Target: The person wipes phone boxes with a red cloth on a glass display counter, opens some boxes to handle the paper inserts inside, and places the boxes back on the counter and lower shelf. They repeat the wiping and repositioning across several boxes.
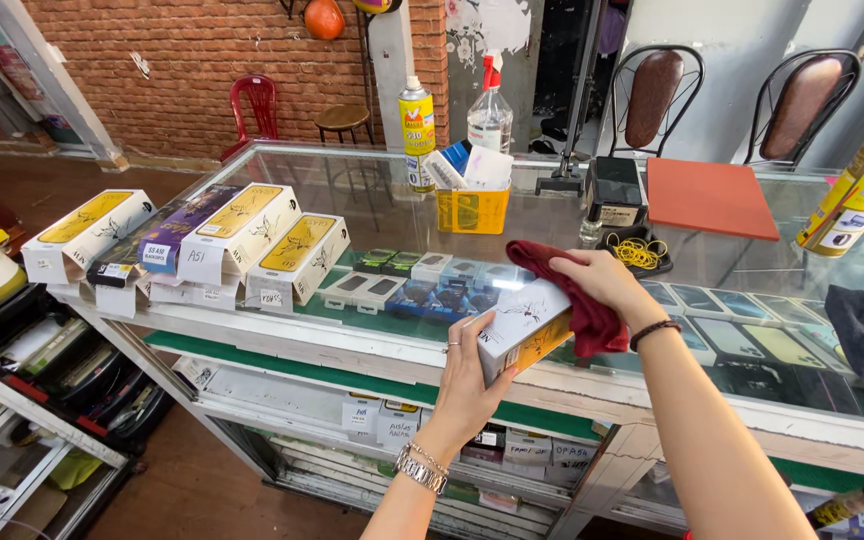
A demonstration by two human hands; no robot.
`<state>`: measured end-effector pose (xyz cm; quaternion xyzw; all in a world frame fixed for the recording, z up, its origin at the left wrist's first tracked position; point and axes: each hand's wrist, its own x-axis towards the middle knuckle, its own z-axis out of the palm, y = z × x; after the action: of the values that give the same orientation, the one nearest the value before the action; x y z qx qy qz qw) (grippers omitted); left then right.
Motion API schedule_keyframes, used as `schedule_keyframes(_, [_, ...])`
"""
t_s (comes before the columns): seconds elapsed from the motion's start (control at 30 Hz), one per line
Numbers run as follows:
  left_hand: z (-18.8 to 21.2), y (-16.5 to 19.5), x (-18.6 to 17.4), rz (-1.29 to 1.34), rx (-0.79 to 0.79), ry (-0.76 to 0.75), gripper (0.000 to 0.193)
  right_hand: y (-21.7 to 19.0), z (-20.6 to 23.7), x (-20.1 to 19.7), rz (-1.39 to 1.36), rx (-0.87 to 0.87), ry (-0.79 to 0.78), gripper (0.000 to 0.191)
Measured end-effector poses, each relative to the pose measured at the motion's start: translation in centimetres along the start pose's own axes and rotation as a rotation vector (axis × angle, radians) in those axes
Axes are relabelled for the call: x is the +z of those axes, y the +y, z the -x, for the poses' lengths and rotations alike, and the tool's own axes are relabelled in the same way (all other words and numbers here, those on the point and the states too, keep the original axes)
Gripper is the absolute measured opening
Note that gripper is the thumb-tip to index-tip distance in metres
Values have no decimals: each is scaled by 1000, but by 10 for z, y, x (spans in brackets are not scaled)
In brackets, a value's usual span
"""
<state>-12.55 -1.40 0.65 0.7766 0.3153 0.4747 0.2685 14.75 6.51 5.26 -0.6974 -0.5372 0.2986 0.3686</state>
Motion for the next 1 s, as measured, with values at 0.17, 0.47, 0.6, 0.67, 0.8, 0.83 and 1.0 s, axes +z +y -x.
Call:
schedule_keyframes(0.17, [-5,-3,8,-15,73,154,62,37,-3,-5,-502,229,8,48])
schedule_keyframes(0.47, [-14,-9,43,552,-678,473,55,5,115,128,175,-689,609,37])
schedule_keyframes(0.6, [6,-13,37,666,-689,473,55,-18,85,82,216,-700,572,27])
schedule_keyframes(0.67, [12,-10,36,817,-724,501,57,-25,80,74,164,-556,540,26])
schedule_keyframes(0.8, [29,-1,23,1154,-1059,561,58,-35,141,126,74,-777,545,27])
schedule_keyframes(0.83, [32,0,17,1253,-1047,562,58,-40,160,139,35,-811,490,26])
schedule_keyframes(1.0, [38,-7,-9,1542,-1077,432,56,-93,130,108,153,-727,499,21])
